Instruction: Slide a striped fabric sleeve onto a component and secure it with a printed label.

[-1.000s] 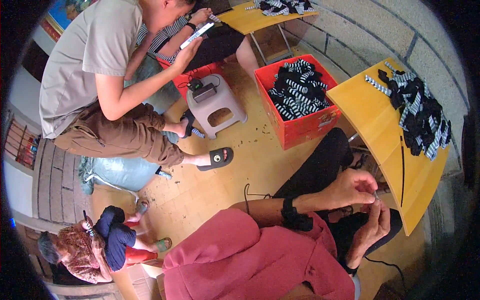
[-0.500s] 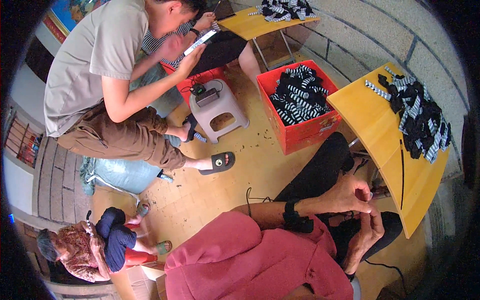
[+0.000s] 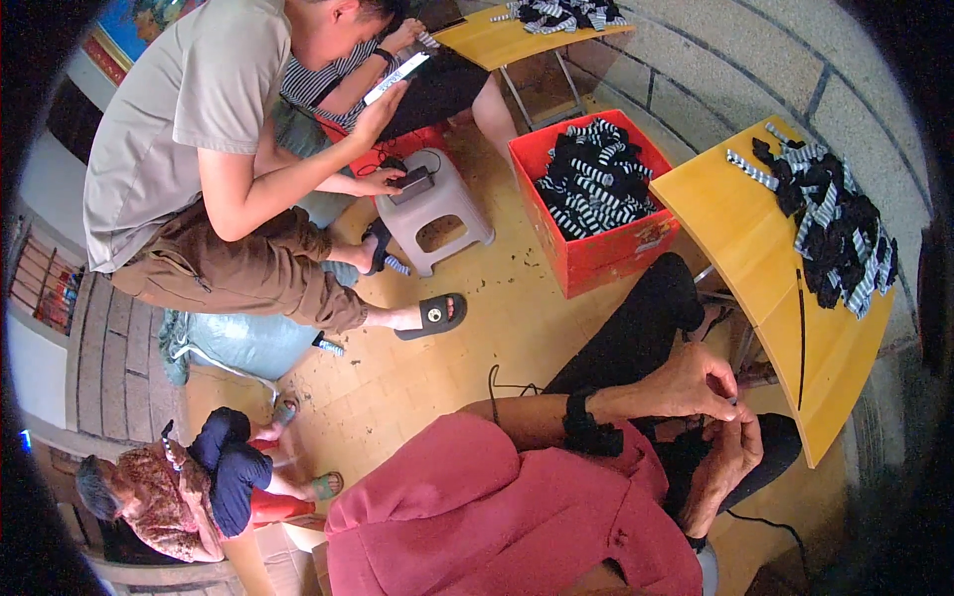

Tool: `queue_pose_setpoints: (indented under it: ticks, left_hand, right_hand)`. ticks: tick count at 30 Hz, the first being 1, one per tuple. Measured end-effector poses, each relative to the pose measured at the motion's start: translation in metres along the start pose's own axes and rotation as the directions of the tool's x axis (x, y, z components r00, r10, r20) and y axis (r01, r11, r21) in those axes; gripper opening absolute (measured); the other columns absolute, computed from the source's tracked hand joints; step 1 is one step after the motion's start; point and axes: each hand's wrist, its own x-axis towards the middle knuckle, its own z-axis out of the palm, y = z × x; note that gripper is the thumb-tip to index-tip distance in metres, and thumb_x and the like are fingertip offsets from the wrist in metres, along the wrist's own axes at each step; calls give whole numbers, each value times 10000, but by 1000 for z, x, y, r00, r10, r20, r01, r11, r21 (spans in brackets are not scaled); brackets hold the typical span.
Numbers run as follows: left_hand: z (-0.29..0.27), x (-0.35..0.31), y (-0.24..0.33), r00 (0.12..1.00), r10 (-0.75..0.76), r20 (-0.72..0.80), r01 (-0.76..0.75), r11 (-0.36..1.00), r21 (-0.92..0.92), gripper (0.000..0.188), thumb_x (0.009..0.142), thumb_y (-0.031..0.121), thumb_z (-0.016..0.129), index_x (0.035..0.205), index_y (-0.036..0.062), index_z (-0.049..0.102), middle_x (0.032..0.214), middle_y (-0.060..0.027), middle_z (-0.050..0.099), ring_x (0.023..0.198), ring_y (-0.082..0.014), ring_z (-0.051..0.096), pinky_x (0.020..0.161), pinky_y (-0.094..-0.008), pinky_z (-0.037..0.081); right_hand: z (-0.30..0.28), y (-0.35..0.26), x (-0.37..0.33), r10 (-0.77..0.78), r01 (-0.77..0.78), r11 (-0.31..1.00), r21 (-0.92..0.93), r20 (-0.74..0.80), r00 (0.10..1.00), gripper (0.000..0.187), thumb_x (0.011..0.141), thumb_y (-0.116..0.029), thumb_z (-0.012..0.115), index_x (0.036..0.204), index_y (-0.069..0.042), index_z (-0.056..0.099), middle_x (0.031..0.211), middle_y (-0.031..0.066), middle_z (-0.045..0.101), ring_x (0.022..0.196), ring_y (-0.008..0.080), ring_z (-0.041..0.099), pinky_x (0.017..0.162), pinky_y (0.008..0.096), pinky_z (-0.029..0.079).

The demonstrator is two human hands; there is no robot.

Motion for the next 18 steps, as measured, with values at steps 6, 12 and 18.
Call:
queue_pose_setpoints:
  ticks: [6, 12, 18]
  left_hand:
    - [-2, -1, -3, 998, -53, 40, 55, 997, -48, 217, 682, 182, 715, 757, -12, 655, 659, -58, 637, 603, -105, 580, 554, -255, 456]
    - [3, -5, -5, 996, 47, -75, -35, 986, 161, 162, 652, 149, 686, 719, 11, 634, 648, -81, 633, 582, -150, 601, 539, -291, 465]
    - [11, -7, -11, 981, 124, -147, -77, 954, 289, 179, 633, 74, 645, 803, 29, 613, 648, -97, 627, 599, -195, 626, 547, -319, 486]
  right_hand:
    - [-8, 13, 0, 109, -118, 969, 217, 51, 993, 111, 869, -117, 570, 877, -9, 598, 659, -2, 525, 564, 77, 428, 523, 210, 334]
    - [1, 16, -7, -20, 13, 995, -95, -72, 997, 126, 879, -119, 548, 817, -11, 566, 657, -12, 484, 568, 60, 397, 521, 196, 308]
    - [-3, 13, -10, -110, 119, 936, -332, 47, 993, 93, 886, -70, 506, 855, 7, 549, 771, -15, 527, 696, 80, 442, 613, 208, 366]
